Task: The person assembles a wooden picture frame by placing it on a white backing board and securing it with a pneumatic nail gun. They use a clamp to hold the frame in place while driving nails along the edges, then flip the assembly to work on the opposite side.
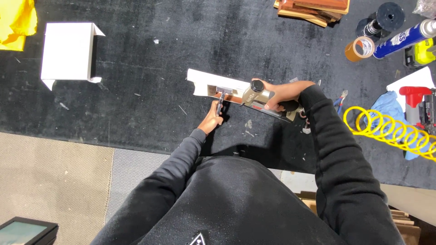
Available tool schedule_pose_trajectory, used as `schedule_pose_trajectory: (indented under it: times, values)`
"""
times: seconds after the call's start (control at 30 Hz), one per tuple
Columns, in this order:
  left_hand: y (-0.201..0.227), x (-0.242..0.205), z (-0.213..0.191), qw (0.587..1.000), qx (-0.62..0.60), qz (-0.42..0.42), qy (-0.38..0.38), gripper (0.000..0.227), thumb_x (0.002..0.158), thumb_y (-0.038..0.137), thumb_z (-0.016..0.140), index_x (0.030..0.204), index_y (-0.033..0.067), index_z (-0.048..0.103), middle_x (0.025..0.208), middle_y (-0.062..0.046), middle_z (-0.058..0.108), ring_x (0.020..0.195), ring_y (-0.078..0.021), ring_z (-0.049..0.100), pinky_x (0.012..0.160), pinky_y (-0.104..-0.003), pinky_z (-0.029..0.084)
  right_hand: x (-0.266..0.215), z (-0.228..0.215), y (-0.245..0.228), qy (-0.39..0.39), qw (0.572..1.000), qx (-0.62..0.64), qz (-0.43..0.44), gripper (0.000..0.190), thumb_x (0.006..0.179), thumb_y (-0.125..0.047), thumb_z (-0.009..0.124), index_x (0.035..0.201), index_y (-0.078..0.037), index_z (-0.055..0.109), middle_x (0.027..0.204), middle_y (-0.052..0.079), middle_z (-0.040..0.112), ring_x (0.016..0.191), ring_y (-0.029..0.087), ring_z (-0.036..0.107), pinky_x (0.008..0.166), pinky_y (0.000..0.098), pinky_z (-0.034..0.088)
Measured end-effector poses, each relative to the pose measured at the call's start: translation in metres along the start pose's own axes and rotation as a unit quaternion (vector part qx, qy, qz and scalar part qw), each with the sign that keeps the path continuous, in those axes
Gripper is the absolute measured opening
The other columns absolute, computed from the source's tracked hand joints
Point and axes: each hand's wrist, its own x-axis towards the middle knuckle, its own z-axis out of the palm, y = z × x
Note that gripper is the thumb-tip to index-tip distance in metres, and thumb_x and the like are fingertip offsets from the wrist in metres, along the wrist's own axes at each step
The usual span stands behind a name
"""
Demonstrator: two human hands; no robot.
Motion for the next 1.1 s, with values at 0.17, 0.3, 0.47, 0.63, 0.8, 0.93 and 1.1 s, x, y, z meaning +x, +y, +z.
schedule_pose_trajectory:
  times: [0.17,0.3,0.47,0.63,0.8,0.93,1.1]
  values:
    - [-0.009,0.002,0.001,0.999,-0.034,-0.002,0.001,0.068,0.057,-0.002,0.057,0.121,0.0154,0.041,0.110,-0.005,0.032,0.105,-0.0227,0.041,0.087,-0.033,0.047,0.016,-0.018,0.019,0.005,1.000,0.008,0.011,0.114,0.083,-0.011,0.075,0.164,-0.023,-0.004,0.060,0.009,0.054,0.051,0.021,0.055,0.053,0.0402,0.047]
    - [0.001,0.004,0.002,0.998,-0.057,0.015,-0.004,0.065,0.057,-0.003,0.055,0.117,0.0154,0.040,0.110,-0.005,0.031,0.105,-0.0219,0.038,0.089,-0.030,0.047,0.019,-0.020,0.028,0.016,0.999,0.029,0.025,0.117,0.084,-0.007,0.075,0.165,-0.024,-0.008,0.060,0.008,0.053,0.051,0.021,0.053,0.052,0.0396,0.047]
    - [0.003,0.007,-0.002,0.998,-0.052,0.028,-0.022,0.064,0.056,-0.004,0.054,0.115,0.0167,0.041,0.110,-0.003,0.030,0.106,-0.0218,0.038,0.094,-0.032,0.045,0.012,-0.018,0.011,0.009,0.998,0.035,0.051,0.115,0.084,-0.002,0.071,0.165,-0.028,-0.007,0.064,0.009,0.052,0.054,0.020,0.053,0.052,0.0387,0.047]
    - [0.055,-0.009,0.007,0.998,-0.042,0.040,-0.019,0.061,0.059,-0.007,0.050,0.115,0.0160,0.041,0.107,-0.002,0.029,0.102,-0.0195,0.037,0.087,-0.026,0.044,0.015,-0.017,0.006,-0.004,0.998,0.028,0.063,0.113,0.087,-0.001,0.069,0.165,-0.030,-0.008,0.066,0.007,0.052,0.055,0.019,0.054,0.053,0.0385,0.047]
    - [0.072,-0.022,0.010,0.999,0.024,0.020,0.008,0.056,0.061,-0.004,0.050,0.114,0.0115,0.042,0.102,-0.004,0.033,0.095,-0.0217,0.042,0.079,-0.035,0.045,0.014,-0.020,0.006,0.010,0.997,0.004,0.070,0.104,0.087,-0.001,0.067,0.163,-0.026,0.001,0.066,0.008,0.053,0.054,0.020,0.055,0.050,0.0378,0.047]
    - [0.046,-0.020,0.011,0.997,0.061,-0.012,0.043,0.047,0.064,-0.001,0.054,0.108,0.0138,0.047,0.094,-0.005,0.040,0.085,-0.0214,0.048,0.072,-0.036,0.045,0.006,-0.012,-0.025,0.008,0.998,-0.039,0.057,0.108,0.085,0.000,0.065,0.163,-0.026,-0.005,0.067,0.005,0.049,0.055,0.017,0.054,0.051,0.0344,0.047]
    - [0.035,-0.015,0.021,0.970,0.172,0.018,0.172,0.018,0.071,0.001,0.055,0.086,0.0092,0.057,0.070,-0.015,0.058,0.071,-0.0318,0.062,0.070,-0.041,0.050,0.015,-0.019,-0.019,0.010,0.992,-0.109,0.060,0.100,0.085,0.000,0.065,0.162,-0.022,0.004,0.067,0.007,0.052,0.052,0.020,0.057,0.050,0.0371,0.049]
